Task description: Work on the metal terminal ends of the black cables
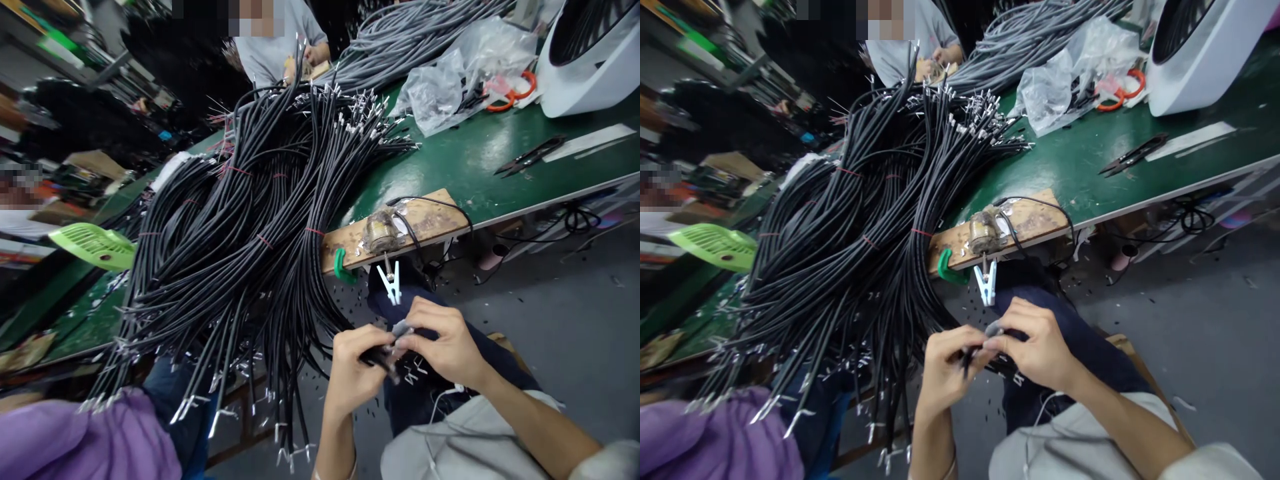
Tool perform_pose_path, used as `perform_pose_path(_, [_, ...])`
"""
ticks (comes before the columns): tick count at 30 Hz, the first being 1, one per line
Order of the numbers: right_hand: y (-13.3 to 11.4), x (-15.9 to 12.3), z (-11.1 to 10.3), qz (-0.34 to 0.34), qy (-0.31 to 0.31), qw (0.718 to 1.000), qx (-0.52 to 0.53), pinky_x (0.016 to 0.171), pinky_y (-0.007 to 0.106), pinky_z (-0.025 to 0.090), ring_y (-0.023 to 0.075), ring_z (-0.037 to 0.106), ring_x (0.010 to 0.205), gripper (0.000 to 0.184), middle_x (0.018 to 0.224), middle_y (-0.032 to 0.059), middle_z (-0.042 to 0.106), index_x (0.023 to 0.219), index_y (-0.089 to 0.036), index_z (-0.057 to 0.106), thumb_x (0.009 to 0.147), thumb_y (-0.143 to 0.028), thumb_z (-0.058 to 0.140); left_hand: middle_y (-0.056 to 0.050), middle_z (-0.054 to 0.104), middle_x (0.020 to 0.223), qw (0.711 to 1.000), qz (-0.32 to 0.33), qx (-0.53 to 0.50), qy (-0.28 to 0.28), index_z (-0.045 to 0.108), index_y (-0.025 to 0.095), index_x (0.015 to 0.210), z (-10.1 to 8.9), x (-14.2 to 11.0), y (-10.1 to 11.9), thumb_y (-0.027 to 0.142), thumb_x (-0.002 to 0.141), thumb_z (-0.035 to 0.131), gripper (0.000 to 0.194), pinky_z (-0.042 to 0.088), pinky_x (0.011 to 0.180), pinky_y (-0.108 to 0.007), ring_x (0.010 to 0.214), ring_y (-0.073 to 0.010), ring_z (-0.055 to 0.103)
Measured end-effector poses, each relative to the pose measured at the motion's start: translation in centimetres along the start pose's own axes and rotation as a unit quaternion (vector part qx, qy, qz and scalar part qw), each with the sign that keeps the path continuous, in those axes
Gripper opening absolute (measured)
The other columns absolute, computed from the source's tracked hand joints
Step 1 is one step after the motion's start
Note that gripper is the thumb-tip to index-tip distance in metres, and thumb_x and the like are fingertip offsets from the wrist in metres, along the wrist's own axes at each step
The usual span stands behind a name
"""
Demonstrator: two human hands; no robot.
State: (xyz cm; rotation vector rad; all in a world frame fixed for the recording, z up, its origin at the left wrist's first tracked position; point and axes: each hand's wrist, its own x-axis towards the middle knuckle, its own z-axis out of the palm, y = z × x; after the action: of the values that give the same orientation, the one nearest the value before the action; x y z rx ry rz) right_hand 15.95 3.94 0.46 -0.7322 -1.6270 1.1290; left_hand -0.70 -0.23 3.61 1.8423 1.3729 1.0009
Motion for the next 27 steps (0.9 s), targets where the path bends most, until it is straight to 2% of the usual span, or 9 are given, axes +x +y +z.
perform_pose_path(4, [0.2, 0.3, -0.4, 0.08, -0.035, 0.994, 0.071, 0.054, 0.027, 0.04, 0.0143, 0.052, 0.059, 0.017, 0.063, 0.0033, 0.06, 0.07, -0.013, 0.069, 0.083, -0.024, 0.066, -0.003, 0.067, 0.066, 0.998, 0.037, 0.041, 0.034, 0.068, 0.016, 0.085, 0.4, -0.7, 0.7, 0.006, 0.08, 0.059, 0.014, 0.043, 0.054, -0.021, 0.057, -0.012, 0.061])
perform_pose_path(7, [0.2, 0.3, 0.0, 0.07, -0.01, 0.997, -0.007, 0.06, 0.029, 0.04, 0.0136, 0.049, 0.059, 0.021, 0.06, 0.0015, 0.056, 0.065, -0.014, 0.064, 0.085, -0.021, 0.061, -0.004, 0.066, 0.068, 0.996, 0.025, 0.081, 0.03, 0.066, 0.016, 0.086, 1.1, -1.1, 0.7, 0.008, 0.082, 0.059, 0.011, 0.042, 0.055, -0.021, 0.058, -0.012, 0.059])
perform_pose_path(11, [0.6, 0.3, 0.2, 0.041, 0.031, 0.993, -0.102, 0.062, 0.029, 0.038, 0.0115, 0.038, 0.054, 0.041, 0.05, -0.0036, 0.038, 0.046, -0.017, 0.045, 0.086, -0.017, 0.054, -0.004, 0.064, 0.068, 0.994, 0.023, 0.108, -0.01, 0.065, 0.015, 0.082, 2.1, -1.2, 0.3, 0.01, 0.084, 0.056, 0.01, 0.042, 0.055, -0.022, 0.059, -0.0129, 0.058])
perform_pose_path(13, [0.7, 0.7, -0.4, 0.075, -0.008, 0.993, -0.09, 0.058, 0.027, 0.037, 0.0114, 0.041, 0.054, 0.038, 0.052, -0.0029, 0.043, 0.049, -0.017, 0.05, 0.085, -0.021, 0.059, -0.003, 0.063, 0.067, 0.995, 0.016, 0.103, 0.007, 0.064, 0.015, 0.083, 2.4, -1.1, 0.2, 0.01, 0.084, 0.055, 0.011, 0.041, 0.055, -0.022, 0.059, -0.0127, 0.058])
perform_pose_path(15, [0.7, 1.2, -1.3, 0.108, -0.081, 0.989, -0.057, 0.057, 0.026, 0.039, 0.0127, 0.049, 0.059, 0.021, 0.062, 0.0001, 0.056, 0.063, -0.016, 0.064, 0.08, -0.028, 0.069, -0.003, 0.063, 0.068, 0.995, 0.01, 0.089, 0.041, 0.064, 0.015, 0.085, 2.4, -0.9, 0.2, 0.009, 0.083, 0.056, 0.011, 0.042, 0.056, -0.022, 0.06, -0.0127, 0.058])
perform_pose_path(18, [0.3, 1.6, -2.2, 0.091, -0.121, 0.988, -0.031, 0.063, 0.028, 0.042, 0.016, 0.055, 0.069, 0.012, 0.072, 0.0036, 0.065, 0.076, -0.016, 0.069, 0.079, -0.028, 0.071, -0.003, 0.064, 0.071, 0.994, 0.011, 0.082, 0.074, 0.064, 0.015, 0.087, 2.3, -0.7, 0.4, 0.008, 0.082, 0.058, 0.011, 0.044, 0.058, -0.021, 0.062, -0.0126, 0.059])
perform_pose_path(21, [0.2, 1.1, -1.3, 0.059, -0.036, 0.997, -0.018, 0.069, 0.032, 0.041, 0.0153, 0.05, 0.064, 0.021, 0.062, 0.0022, 0.059, 0.065, -0.016, 0.065, 0.085, -0.021, 0.062, -0.002, 0.062, 0.071, 0.992, -0.003, 0.1, 0.08, 0.064, 0.015, 0.085, 2.3, -0.6, 0.6, 0.009, 0.081, 0.061, 0.008, 0.043, 0.057, -0.02, 0.061, -0.0112, 0.057])
perform_pose_path(24, [0.7, 0.2, 0.6, 0.106, 0.061, 0.99, 0.074, 0.063, 0.03, 0.037, 0.0141, 0.046, 0.061, 0.023, 0.06, 0.0004, 0.052, 0.062, -0.016, 0.063, 0.084, -0.022, 0.062, 0.0, 0.058, 0.068, 0.987, -0.03, 0.12, 0.1, 0.062, 0.015, 0.083, 2.6, -0.7, 0.6, 0.012, 0.081, 0.064, 0.004, 0.042, 0.055, -0.019, 0.058, -0.0101, 0.054])
perform_pose_path(27, [1.2, -0.4, 2.1, 0.224, 0.098, 0.926, 0.287, 0.059, 0.027, 0.038, 0.0135, 0.047, 0.063, 0.022, 0.064, 0.0004, 0.051, 0.062, -0.016, 0.065, 0.08, -0.03, 0.066, 0.001, 0.056, 0.066, 0.984, -0.047, 0.112, 0.13, 0.061, 0.016, 0.081, 3.2, -0.8, 0.3, 0.015, 0.083, 0.064, 0.004, 0.041, 0.054, -0.019, 0.057, -0.0097, 0.053])
